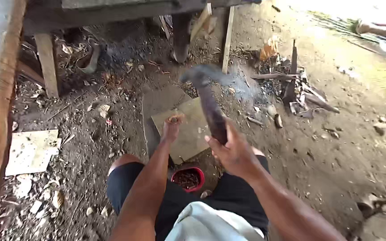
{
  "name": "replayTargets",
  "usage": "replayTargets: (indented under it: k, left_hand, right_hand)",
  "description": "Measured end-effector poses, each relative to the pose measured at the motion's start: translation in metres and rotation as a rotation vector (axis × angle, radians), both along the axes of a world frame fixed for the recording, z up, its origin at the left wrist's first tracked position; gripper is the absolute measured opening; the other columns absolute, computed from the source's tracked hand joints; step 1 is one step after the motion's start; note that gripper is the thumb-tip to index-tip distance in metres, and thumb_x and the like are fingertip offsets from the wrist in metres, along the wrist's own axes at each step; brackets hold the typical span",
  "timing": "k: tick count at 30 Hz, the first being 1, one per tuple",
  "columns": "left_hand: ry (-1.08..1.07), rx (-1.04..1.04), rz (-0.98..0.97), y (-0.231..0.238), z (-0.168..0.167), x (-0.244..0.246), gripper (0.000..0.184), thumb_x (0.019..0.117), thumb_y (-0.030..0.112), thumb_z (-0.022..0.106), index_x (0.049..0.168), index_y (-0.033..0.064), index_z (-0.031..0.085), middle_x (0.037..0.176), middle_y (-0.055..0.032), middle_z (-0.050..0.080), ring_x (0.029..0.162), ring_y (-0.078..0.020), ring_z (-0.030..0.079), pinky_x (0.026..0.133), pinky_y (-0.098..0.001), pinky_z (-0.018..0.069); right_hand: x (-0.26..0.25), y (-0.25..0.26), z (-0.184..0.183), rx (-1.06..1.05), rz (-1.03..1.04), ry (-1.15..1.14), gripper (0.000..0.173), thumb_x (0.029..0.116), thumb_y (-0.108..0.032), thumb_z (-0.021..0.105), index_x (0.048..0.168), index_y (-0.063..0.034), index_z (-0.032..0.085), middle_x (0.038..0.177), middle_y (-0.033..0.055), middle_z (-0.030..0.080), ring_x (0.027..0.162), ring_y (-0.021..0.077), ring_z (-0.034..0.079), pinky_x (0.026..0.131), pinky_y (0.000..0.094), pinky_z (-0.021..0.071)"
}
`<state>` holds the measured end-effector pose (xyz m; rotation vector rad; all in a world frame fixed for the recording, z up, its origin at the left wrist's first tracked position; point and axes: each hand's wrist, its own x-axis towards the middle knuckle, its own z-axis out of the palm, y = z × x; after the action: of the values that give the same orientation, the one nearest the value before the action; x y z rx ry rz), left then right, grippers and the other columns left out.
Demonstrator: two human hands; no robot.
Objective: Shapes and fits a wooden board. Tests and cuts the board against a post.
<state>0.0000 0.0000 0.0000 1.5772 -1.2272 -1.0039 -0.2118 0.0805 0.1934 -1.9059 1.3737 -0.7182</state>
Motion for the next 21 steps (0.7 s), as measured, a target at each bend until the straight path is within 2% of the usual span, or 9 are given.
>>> replayTargets:
  k: [3, 4, 5, 7, 10, 14, 16, 19, 21]
  left_hand:
    - [-0.006, -0.010, 0.022, 0.000, -0.003, 0.001, 0.043, 0.1017, 0.047, 0.062, 0.091, 0.0052, 0.069, 0.078, -0.0095, 0.064, 0.071, -0.0220, 0.061, 0.071, -0.0475, 0.0539]
    - [0.001, 0.001, 0.025, 0.001, -0.007, 0.000, 0.042, 0.1014, 0.047, 0.063, 0.092, 0.0062, 0.068, 0.078, -0.0091, 0.063, 0.069, -0.0217, 0.060, 0.067, -0.0465, 0.0528]
    - [0.018, 0.026, 0.026, 0.007, -0.010, 0.000, 0.036, 0.1011, 0.043, 0.065, 0.097, 0.0072, 0.068, 0.080, -0.0099, 0.064, 0.068, -0.0217, 0.060, 0.064, -0.0459, 0.0529]
    - [0.077, 0.049, 0.003, 0.014, -0.011, -0.001, 0.020, 0.1000, 0.023, 0.067, 0.110, 0.0061, 0.070, 0.094, -0.0130, 0.070, 0.077, -0.0229, 0.066, 0.071, -0.0469, 0.0569]
    - [0.034, 0.032, -0.051, 0.006, 0.000, 0.009, 0.027, 0.1041, 0.027, 0.061, 0.114, 0.0028, 0.070, 0.097, -0.0137, 0.071, 0.081, -0.0220, 0.066, 0.077, -0.0447, 0.0568]
    - [-0.026, -0.052, -0.086, 0.007, -0.002, 0.007, 0.040, 0.1040, 0.042, 0.061, 0.097, 0.0028, 0.068, 0.084, -0.0093, 0.066, 0.071, -0.0172, 0.061, 0.071, -0.0400, 0.0546]
    - [-0.014, -0.046, -0.078, -0.003, -0.005, 0.009, 0.038, 0.1037, 0.040, 0.062, 0.088, 0.0053, 0.069, 0.075, -0.0026, 0.063, 0.063, -0.0107, 0.055, 0.063, -0.0330, 0.0499]
    - [-0.004, -0.001, -0.075, -0.016, 0.003, 0.007, 0.041, 0.1055, 0.039, 0.058, 0.084, 0.0062, 0.067, 0.072, -0.0016, 0.060, 0.062, -0.0108, 0.053, 0.062, -0.0330, 0.0485]
    - [-0.027, 0.042, -0.005, -0.027, 0.009, 0.004, 0.042, 0.1063, 0.040, 0.056, 0.083, 0.0061, 0.066, 0.071, -0.0025, 0.058, 0.061, -0.0129, 0.052, 0.062, -0.0353, 0.0479]
  right_hand:
    - [0.007, 0.010, -0.022, -0.240, -0.076, -0.102, 0.049, 0.1019, -0.029, 0.063, 0.138, -0.0008, 0.045, 0.082, 0.0014, 0.068, 0.064, 0.0103, 0.067, 0.058, 0.0329, 0.0627]
    - [0.004, 0.011, -0.041, -0.127, -0.058, 0.027, 0.049, 0.1012, -0.031, 0.062, 0.137, -0.0001, 0.048, 0.081, 0.0038, 0.068, 0.064, 0.0128, 0.067, 0.060, 0.0357, 0.0611]
    - [-0.002, 0.010, -0.055, 0.155, 0.005, 0.200, 0.052, 0.1013, -0.034, 0.060, 0.142, -0.0059, 0.047, 0.085, 0.0078, 0.069, 0.068, 0.0190, 0.068, 0.065, 0.0427, 0.0598]
    - [-0.012, 0.000, -0.080, 0.592, 0.076, 0.331, 0.057, 0.1001, -0.034, 0.060, 0.150, -0.0150, 0.040, 0.096, 0.0137, 0.067, 0.072, 0.0274, 0.069, 0.068, 0.0512, 0.0601]
    - [-0.013, -0.012, -0.090, 0.622, -0.049, 0.210, 0.059, 0.1005, -0.034, 0.062, 0.151, -0.0136, 0.040, 0.092, 0.0134, 0.067, 0.065, 0.0255, 0.067, 0.063, 0.0473, 0.0603]
    - [-0.017, -0.023, -0.146, 0.690, -0.161, 0.105, 0.050, 0.1024, -0.034, 0.059, 0.143, -0.0101, 0.043, 0.085, 0.0106, 0.065, 0.056, 0.0207, 0.065, 0.054, 0.0399, 0.0594]
    - [-0.017, -0.024, -0.182, 0.692, -0.110, 0.252, 0.050, 0.1034, -0.039, 0.057, 0.142, -0.0097, 0.044, 0.090, 0.0130, 0.066, 0.064, 0.0247, 0.068, 0.061, 0.0448, 0.0602]
    - [-0.018, -0.008, -0.211, 0.631, -0.074, 0.471, 0.058, 0.1030, -0.038, 0.056, 0.150, -0.0096, 0.038, 0.108, 0.0204, 0.070, 0.098, 0.0381, 0.071, 0.085, 0.0594, 0.0567]
    - [-0.018, 0.000, -0.212, 0.610, -0.062, 0.501, 0.060, 0.1035, -0.038, 0.055, 0.153, -0.0114, 0.034, 0.108, 0.0192, 0.070, 0.101, 0.0385, 0.071, 0.087, 0.0589, 0.0565]
